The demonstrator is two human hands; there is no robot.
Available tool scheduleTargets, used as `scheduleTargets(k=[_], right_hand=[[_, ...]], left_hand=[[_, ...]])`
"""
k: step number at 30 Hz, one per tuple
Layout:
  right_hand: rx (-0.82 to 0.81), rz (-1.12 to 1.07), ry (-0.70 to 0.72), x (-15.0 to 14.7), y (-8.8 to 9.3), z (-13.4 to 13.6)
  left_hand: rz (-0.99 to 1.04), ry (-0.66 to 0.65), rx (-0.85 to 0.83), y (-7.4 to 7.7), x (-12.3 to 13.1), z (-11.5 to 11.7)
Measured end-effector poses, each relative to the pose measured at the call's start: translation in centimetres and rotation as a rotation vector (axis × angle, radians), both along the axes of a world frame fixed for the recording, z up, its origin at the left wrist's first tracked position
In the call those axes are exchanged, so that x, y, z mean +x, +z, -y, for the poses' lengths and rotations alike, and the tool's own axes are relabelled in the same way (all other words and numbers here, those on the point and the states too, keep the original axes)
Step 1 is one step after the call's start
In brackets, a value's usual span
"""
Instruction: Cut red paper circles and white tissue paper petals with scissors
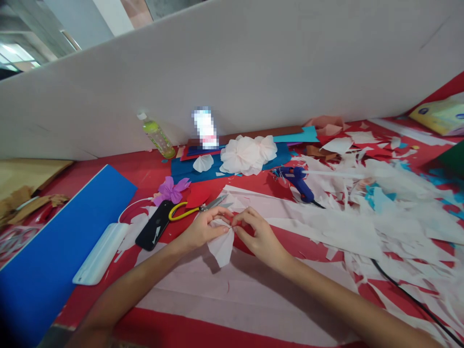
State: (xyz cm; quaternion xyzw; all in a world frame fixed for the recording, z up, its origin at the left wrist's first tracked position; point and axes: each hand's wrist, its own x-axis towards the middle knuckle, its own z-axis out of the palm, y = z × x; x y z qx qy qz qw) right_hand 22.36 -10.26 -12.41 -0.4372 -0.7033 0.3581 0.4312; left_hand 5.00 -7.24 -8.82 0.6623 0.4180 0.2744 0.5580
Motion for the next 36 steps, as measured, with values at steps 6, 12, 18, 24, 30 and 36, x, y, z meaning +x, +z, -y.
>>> scheduleTargets(k=[6, 12, 18, 24, 30, 36], right_hand=[[0.138, 0.072, 0.025, 0.3, 0.0, -0.1], [0.358, 0.213, 0.053, 0.7, -0.7, -0.4], [0.418, 0.281, 0.054, 0.9, -1.0, -0.7], [0.467, 0.342, 0.059, 0.9, -1.2, -0.8], [0.505, 0.351, 0.066, 0.9, -1.3, -0.7], [0.557, 0.335, 0.050, 0.9, -1.3, -0.7]], left_hand=[[-0.004, 0.009, -0.039, 0.0, 0.0, -0.1], [-0.005, 0.015, -0.035, -0.1, -0.1, -0.3], [-0.062, 0.001, 0.034, 0.0, 0.0, 0.0], [-0.081, -0.011, 0.067, 0.5, 0.0, 0.3], [-0.060, -0.022, 0.088, 0.5, 0.0, 0.3], [-0.060, -0.026, 0.059, 0.7, 0.1, 0.4]])
